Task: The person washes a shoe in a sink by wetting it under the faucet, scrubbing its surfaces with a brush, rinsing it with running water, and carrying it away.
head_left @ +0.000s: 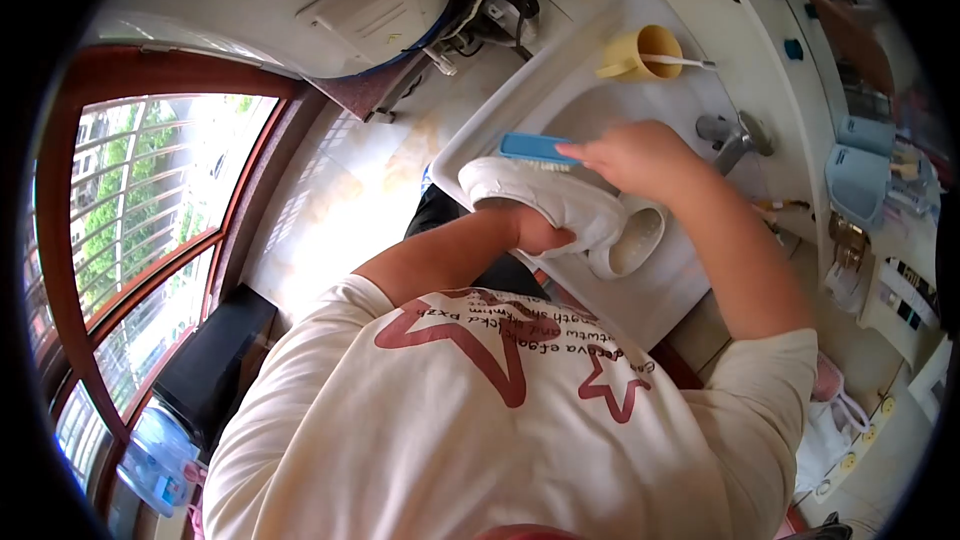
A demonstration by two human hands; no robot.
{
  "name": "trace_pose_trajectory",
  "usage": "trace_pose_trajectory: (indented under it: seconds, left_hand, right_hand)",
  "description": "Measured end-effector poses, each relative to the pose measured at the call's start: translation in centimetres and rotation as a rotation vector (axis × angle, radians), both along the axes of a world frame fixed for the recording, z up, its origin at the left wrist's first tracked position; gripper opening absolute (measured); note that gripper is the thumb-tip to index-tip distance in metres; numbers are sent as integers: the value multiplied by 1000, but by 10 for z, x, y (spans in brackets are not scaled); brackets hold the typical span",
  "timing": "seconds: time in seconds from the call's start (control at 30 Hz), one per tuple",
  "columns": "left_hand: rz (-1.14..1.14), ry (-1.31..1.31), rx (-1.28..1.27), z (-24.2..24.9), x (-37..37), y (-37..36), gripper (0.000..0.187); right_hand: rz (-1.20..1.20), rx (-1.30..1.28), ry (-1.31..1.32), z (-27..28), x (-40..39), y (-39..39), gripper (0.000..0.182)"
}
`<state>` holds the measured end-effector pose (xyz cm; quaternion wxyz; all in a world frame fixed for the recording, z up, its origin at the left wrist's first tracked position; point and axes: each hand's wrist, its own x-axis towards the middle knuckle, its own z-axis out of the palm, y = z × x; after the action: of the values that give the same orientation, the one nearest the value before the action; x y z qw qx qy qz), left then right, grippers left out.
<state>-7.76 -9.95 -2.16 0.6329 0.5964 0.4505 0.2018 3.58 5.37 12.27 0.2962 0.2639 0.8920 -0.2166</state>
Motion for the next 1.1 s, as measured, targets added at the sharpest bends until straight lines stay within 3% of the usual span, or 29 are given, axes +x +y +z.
trace_pose_trajectory:
  seconds: [0.03,0.1,0.17,0.23,0.27,0.3,0.37,0.43,0.5,0.63,0.67,0.77,0.83,0.9,0.93,1.0,1.1]
  left_hand:
    - [-15,78,251,-4,0,-1,46]
    - [-88,106,236,-7,1,1,47]
    - [-171,135,231,-5,0,3,48]
    - [-66,137,529,-1,-6,4,49]
    - [-62,140,526,2,-9,7,49]
    - [-140,121,108,21,-14,11,49]
    - [-138,-63,-335,13,-7,8,52]
    - [-122,-70,-321,7,-3,7,51]
    - [-68,-28,39,4,-3,6,41]
    - [-51,-86,130,4,-3,10,42]
    - [-72,-91,-14,11,-4,13,41]
    - [-95,-102,-150,11,1,14,40]
    - [-101,-113,-147,5,3,11,39]
    - [-71,-97,-376,-4,3,13,39]
    - [-77,-102,-373,-4,2,14,39]
    - [-20,-103,-559,-5,2,12,40]
    - [0,-115,-569,-8,2,12,42]
  right_hand:
    - [11,-2,0,-3,-6,1,31]
    - [100,43,108,-14,-15,-5,31]
    - [86,53,32,-48,-45,-19,32]
    - [82,70,-42,-49,-55,-11,33]
    - [97,85,5,-32,-48,3,33]
    - [103,91,44,-15,-36,10,33]
    - [49,136,104,10,-3,21,32]
    - [-3,165,173,27,21,11,32]
    - [56,79,218,25,37,-5,37]
    - [22,32,311,-21,26,-33,37]
    - [50,76,353,-31,7,-41,36]
    - [-198,-91,112,-49,-51,-49,35]
    - [9,-50,81,-34,-66,-49,37]
    - [14,5,177,-28,-24,-45,37]
    - [31,53,277,-27,6,-44,37]
    - [-152,18,260,-41,68,-52,39]
    - [-336,-64,277,-64,128,-74,41]
